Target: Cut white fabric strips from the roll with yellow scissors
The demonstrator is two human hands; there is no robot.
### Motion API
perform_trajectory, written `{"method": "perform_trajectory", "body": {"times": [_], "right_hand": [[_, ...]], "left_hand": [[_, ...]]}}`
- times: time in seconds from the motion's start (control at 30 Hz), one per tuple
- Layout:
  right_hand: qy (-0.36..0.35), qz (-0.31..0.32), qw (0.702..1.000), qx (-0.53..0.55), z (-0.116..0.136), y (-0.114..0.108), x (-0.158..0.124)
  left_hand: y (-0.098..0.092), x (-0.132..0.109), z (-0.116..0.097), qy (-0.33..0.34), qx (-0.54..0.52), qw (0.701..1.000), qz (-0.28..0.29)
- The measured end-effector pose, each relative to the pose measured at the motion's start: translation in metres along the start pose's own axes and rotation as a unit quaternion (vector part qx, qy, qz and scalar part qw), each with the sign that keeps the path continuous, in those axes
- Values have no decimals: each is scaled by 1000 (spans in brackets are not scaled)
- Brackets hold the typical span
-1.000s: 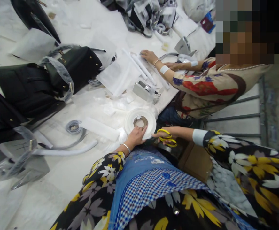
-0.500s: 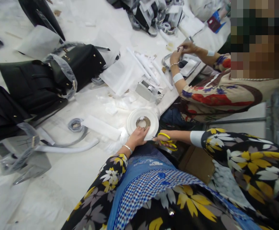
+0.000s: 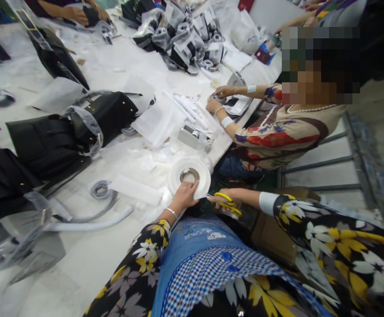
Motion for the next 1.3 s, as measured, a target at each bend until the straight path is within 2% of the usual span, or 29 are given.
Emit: {"method": "perform_trajectory", "body": {"times": [0.1, 0.17, 0.33, 0.5, 0.6, 0.7, 0.83, 0.97, 1.03, 1.1, 1.2, 1.3], "right_hand": [[41, 126, 991, -1, 10, -5, -1], [64, 187, 980, -12, 16, -9, 0], [94, 224, 969, -50, 27, -16, 9], [93, 210, 968, -106, 32, -14, 17], [67, 172, 977, -109, 34, -13, 16], [10, 103, 991, -86, 33, -8, 13], [-37, -6, 997, -61, 18, 9, 12], [-80, -162, 982, -47, 0, 21, 13], [-91, -198, 975, -37, -2, 21, 14], [-70, -161, 984, -26, -2, 20, 17], [-11, -47, 998, -32, 5, 10, 17], [-31, 8, 999, -30, 23, -7, 12]], "left_hand": [[1, 0, -1, -5, -6, 1000, 1], [1, 1, -1, -9, -13, 1000, 3], [4, 3, -2, -17, -32, 999, 13], [3, 3, -2, -18, -22, 999, 15], [2, 3, -3, -13, -9, 1000, 11], [3, 3, -3, -4, -1, 1000, 16], [6, 4, -3, 10, 15, 1000, 22], [5, 5, 1, 2, 22, 1000, 13], [4, 6, 3, -3, 23, 1000, 7], [3, 6, 3, 0, 26, 1000, 2], [1, 5, 3, 2, 29, 1000, -5], [2, 5, 2, 4, 28, 1000, -2]]}}
Point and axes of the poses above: each hand's wrist, its own x-axis towards the middle knuckle, its own y-axis out of the palm, z = x × y, the point moved 8 cm from there along x, towards the middle knuckle, and after that the axes turned 4 degrees about -x, right-handed, at the moved point
